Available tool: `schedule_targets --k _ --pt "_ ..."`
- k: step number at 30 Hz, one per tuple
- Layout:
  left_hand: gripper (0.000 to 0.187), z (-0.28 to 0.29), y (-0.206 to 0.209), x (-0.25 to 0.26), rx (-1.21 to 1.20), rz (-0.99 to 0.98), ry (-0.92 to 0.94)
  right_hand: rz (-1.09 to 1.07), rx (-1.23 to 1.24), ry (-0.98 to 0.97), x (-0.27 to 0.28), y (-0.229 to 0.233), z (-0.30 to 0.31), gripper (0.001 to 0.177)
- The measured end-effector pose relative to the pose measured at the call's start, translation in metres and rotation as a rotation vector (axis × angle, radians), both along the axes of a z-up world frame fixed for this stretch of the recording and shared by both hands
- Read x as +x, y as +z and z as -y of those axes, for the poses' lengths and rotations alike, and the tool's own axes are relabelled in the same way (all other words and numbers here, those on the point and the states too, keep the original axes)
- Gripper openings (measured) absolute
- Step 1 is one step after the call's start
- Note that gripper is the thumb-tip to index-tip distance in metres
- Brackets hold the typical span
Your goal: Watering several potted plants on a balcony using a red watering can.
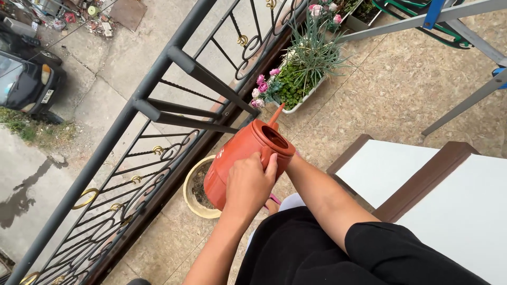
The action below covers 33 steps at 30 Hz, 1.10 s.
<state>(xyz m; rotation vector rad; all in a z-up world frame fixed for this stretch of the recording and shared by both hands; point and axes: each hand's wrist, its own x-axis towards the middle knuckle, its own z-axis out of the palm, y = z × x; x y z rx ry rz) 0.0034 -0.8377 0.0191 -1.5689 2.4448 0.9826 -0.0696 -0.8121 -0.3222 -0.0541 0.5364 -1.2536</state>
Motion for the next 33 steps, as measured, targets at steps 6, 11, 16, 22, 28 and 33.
schedule_targets --k 6,11,16,22,28,33 --pt "0.044 0.038 -0.005 -0.053 -0.008 -0.151 -0.185 0.260 -0.394 -0.455 0.002 -0.106 0.027 0.040" --pt "0.046 0.067 -0.003 -0.101 0.023 -0.178 -0.227 0.343 -0.563 -0.522 -0.037 0.028 0.055 0.040" --pt "0.048 0.092 -0.001 -0.150 -0.071 -0.193 -0.333 -0.007 -0.401 -0.551 -0.081 0.097 0.055 0.041" --pt "0.041 0.101 0.025 -0.184 -0.079 -0.188 -0.374 -0.128 -0.135 -0.483 -0.100 0.085 0.062 0.038" --pt "0.032 0.126 0.037 -0.173 -0.081 -0.263 -0.322 -0.242 0.115 -0.388 -0.110 0.086 0.076 0.036" --pt "0.044 0.160 0.068 -0.152 -0.207 -0.131 -0.222 -0.336 0.326 -0.306 -0.112 0.077 0.087 0.034"
